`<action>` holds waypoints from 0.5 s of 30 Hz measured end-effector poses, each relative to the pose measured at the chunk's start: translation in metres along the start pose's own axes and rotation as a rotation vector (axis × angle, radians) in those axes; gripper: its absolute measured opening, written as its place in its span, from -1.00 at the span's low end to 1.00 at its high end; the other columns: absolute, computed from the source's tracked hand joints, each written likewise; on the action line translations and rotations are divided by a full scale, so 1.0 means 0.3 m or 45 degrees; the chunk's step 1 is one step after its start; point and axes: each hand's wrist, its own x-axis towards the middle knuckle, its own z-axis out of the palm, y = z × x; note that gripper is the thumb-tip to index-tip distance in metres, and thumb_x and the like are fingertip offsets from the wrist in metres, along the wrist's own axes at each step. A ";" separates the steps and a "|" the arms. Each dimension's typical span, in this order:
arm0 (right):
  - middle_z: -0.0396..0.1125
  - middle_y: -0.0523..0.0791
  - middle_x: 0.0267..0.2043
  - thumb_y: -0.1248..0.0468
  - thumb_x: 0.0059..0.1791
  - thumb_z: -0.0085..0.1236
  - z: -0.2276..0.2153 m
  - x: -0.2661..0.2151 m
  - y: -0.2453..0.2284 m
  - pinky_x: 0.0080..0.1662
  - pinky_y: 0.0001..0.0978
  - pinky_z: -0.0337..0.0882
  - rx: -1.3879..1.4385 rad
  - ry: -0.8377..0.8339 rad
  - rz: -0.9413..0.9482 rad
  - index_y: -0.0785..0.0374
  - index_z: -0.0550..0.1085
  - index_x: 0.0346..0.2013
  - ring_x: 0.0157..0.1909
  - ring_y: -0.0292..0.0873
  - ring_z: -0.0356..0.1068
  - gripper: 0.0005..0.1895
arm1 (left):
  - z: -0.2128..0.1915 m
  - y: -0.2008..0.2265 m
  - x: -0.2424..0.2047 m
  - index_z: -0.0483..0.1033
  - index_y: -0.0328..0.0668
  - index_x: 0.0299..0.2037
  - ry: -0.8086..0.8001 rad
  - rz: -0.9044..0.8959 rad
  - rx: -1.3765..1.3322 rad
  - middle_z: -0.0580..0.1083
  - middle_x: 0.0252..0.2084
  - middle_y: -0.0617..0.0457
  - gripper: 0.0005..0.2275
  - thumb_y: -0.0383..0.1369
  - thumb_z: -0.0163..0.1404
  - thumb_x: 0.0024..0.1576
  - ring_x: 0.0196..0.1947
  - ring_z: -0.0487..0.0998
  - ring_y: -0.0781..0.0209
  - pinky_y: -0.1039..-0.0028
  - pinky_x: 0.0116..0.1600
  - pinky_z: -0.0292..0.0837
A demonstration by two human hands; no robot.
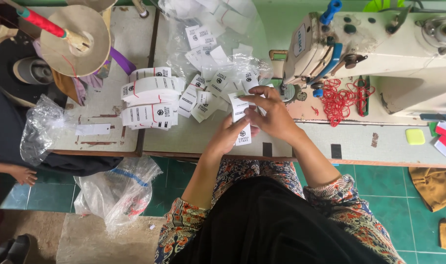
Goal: Sorting and stacking clothing labels on a sewing machine workbench
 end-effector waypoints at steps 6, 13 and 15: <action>0.34 0.11 -0.07 0.50 -0.11 0.26 0.034 -0.016 0.039 0.02 -0.12 0.39 -0.003 0.016 -0.010 0.28 0.62 -0.09 0.03 0.13 0.37 -0.70 | -0.081 -0.074 0.045 0.43 -0.41 -0.03 -0.041 0.063 0.047 0.52 -0.22 -0.21 -0.76 -0.37 0.09 0.23 -0.26 0.67 -0.07 0.16 -0.16 0.72; 0.34 0.09 -0.05 0.41 -0.10 0.35 0.031 -0.030 0.087 0.02 -0.06 0.38 -0.040 -0.003 -0.028 0.25 0.62 -0.16 0.05 0.16 0.36 -0.78 | -0.124 -0.115 0.065 0.49 -0.32 -0.10 -0.149 0.074 0.132 0.50 -0.27 -0.15 -0.82 -0.34 0.07 0.25 -0.29 0.64 0.04 0.26 -0.16 0.70; 0.34 0.10 -0.06 0.43 -0.12 0.34 0.012 -0.022 0.069 0.03 -0.06 0.37 0.000 -0.016 -0.011 0.27 0.63 -0.17 0.05 0.15 0.36 -0.78 | -0.118 -0.118 0.082 0.48 -0.32 -0.08 -0.156 0.068 0.146 0.50 -0.25 -0.11 -0.82 -0.35 0.08 0.25 -0.28 0.63 0.08 0.28 -0.15 0.69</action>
